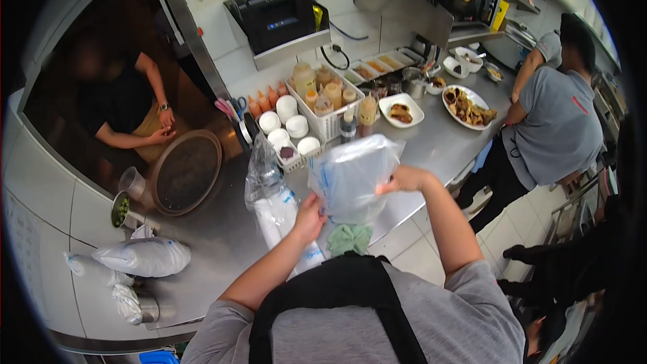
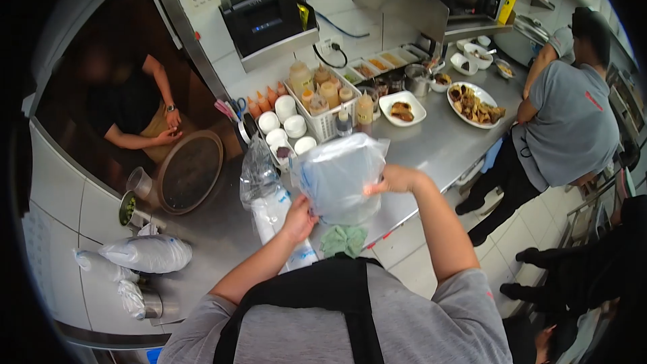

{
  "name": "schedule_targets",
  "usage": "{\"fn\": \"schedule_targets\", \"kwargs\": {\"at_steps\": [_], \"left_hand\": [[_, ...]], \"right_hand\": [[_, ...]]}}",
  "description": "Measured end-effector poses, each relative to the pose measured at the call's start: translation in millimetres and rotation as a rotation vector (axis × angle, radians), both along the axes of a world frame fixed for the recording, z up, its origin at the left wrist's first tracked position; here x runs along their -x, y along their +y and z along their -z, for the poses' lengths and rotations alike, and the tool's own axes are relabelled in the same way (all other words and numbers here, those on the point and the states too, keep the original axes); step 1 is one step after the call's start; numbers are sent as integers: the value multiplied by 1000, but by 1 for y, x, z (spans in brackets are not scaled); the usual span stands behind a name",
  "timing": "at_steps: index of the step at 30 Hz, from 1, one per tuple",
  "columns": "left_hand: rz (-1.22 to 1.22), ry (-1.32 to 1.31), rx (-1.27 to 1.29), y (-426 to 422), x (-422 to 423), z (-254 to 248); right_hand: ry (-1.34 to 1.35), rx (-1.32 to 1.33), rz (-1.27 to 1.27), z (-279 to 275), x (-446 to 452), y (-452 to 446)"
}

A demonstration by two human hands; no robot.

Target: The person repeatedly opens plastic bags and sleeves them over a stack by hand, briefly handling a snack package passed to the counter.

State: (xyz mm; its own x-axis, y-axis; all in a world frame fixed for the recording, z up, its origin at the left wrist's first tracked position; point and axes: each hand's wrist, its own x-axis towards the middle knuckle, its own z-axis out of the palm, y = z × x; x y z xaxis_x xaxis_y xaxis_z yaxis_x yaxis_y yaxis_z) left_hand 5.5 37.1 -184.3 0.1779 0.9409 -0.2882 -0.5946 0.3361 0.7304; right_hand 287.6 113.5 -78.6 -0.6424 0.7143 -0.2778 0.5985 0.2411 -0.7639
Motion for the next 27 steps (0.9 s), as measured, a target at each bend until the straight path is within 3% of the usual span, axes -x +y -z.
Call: {"fn": "schedule_targets", "kwargs": {"at_steps": [3,5,7,9,11,12,14,15,17,19,21,26,27], "left_hand": [[-82,69,82,-4,-3,17],[32,261,110,2,5,52],[57,334,112,-3,4,44],[70,403,106,-7,1,28],[-125,482,108,-17,-9,21],[-133,482,111,-23,-13,31],[-299,313,-161,-31,-21,55],[-252,350,-133,-41,-24,54],[-200,59,-87,-44,-28,67],[-186,-52,-72,-51,-27,42],[-91,-200,113,-52,-18,15],[29,-255,28,-30,4,49],[93,15,12,-22,12,65]], "right_hand": [[86,144,101,9,2,-14],[136,217,184,27,-4,-14],[193,288,276,46,-14,-18],[596,318,537,60,-22,-21],[701,449,556,77,-26,-21],[803,593,586,86,-26,-26],[828,607,546,87,-9,-34],[889,664,623,77,-1,-40],[942,702,656,83,0,-41],[1014,752,623,92,-1,-46],[1160,839,591,89,-1,-47],[1234,1003,644,123,2,-43],[1206,1020,626,133,5,-44]]}}
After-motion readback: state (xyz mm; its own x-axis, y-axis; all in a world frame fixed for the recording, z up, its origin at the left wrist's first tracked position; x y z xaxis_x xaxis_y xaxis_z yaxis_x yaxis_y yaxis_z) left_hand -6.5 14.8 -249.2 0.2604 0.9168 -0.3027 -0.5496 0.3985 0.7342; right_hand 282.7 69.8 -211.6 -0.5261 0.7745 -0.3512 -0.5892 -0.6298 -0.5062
